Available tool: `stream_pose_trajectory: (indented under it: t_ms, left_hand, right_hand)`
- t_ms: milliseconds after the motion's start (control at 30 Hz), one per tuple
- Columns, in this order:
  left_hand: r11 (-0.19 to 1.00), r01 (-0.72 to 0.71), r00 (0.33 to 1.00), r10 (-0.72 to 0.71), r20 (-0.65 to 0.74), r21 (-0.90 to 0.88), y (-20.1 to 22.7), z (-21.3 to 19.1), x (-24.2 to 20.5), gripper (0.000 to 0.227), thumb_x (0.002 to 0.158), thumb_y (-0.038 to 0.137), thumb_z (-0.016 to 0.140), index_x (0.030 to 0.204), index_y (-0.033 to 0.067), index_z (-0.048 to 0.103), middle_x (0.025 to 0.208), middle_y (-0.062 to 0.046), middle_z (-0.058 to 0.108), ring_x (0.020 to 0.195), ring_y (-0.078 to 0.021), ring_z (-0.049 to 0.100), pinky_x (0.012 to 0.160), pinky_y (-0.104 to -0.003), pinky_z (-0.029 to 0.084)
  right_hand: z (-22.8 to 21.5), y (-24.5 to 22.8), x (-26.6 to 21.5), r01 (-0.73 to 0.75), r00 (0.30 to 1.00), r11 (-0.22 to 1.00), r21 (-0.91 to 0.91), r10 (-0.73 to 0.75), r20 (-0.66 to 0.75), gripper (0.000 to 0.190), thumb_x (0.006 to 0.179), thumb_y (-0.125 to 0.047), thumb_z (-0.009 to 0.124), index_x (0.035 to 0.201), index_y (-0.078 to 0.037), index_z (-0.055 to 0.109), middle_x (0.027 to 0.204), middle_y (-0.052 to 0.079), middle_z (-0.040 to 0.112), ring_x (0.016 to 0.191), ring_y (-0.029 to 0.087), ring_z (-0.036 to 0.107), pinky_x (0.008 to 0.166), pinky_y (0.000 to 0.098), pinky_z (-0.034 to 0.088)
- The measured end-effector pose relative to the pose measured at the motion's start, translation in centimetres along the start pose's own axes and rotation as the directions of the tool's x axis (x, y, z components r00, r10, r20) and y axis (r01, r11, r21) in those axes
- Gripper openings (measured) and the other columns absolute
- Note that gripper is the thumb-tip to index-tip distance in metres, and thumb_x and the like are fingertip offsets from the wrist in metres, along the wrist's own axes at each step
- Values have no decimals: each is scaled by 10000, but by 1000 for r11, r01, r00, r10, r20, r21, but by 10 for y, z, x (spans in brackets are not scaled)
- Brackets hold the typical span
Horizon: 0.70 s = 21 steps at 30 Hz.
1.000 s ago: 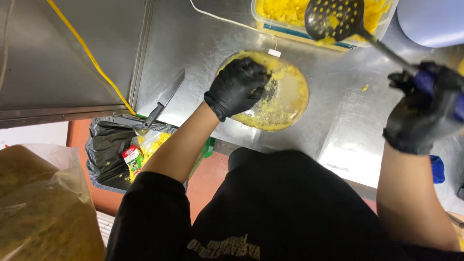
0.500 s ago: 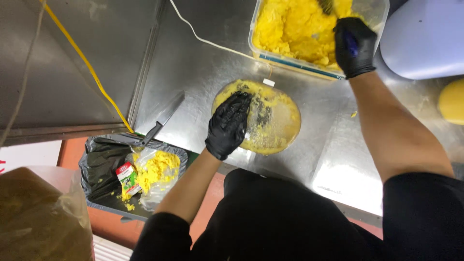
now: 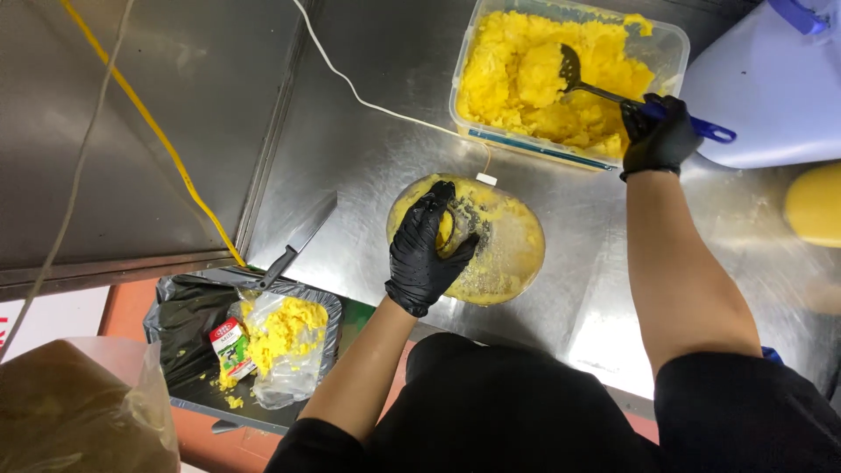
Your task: The recorder washes a blender container, wipes a surface, and سپس uses a slotted spoon to transfer yellow food material into the blender container.
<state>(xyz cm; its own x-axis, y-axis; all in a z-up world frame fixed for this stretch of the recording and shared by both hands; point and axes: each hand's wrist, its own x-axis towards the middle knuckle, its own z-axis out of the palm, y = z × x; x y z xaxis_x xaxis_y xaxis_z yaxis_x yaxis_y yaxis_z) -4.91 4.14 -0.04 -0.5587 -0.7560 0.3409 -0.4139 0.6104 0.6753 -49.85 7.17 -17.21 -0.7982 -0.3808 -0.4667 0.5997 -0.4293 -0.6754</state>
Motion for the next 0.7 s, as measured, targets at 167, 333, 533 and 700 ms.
stream_pose_trajectory:
  t_ms: [167, 333, 533, 700]
  left_hand:
    - [1000, 21, 1000, -21, -8, 6, -1, 4, -3, 782, 792, 297, 908, 1449, 73, 548, 1382, -155, 633, 1287, -332, 617, 1106, -424, 509]
    - [999, 49, 998, -49, -27, -16, -3, 5, -1, 796, 786, 300, 923, 1443, 70, 536, 1389, -161, 628, 1294, -334, 612, 1117, -425, 504]
    - [914, 138, 979, -184, -88, -381, 1, -3, 3, 983, 730, 280, 967, 1512, 43, 421, 1504, -143, 532, 1381, -266, 561, 1194, -394, 470]
    - [436, -8, 939, -307, -157, -900, -11, 6, -5, 883, 877, 372, 851, 1539, 29, 377, 1564, -124, 459, 1432, -244, 496, 1242, -409, 418]
  right_hand:
    - [-22, -36, -33, -7, 996, 994, 111, -4, 91, 206, 934, -117, 653, 1075, 31, 624, 1025, 247, 729, 842, 412, 716, 810, 513, 685]
    - [-21, -51, -102, -74, 984, 985, 155, 46, 174, 117, 927, -109, 642, 1011, -29, 658, 996, 191, 714, 916, 382, 727, 844, 529, 654]
    - [-10, -39, -239, -157, 957, 974, 165, 109, 268, 116, 1000, -104, 641, 1087, -29, 656, 1112, 175, 704, 1063, 355, 708, 900, 472, 608]
    - [-13, -20, -286, -60, 916, 998, -22, 64, 396, 195, 1016, -134, 631, 1106, 37, 657, 1085, 219, 679, 977, 405, 684, 849, 513, 592]
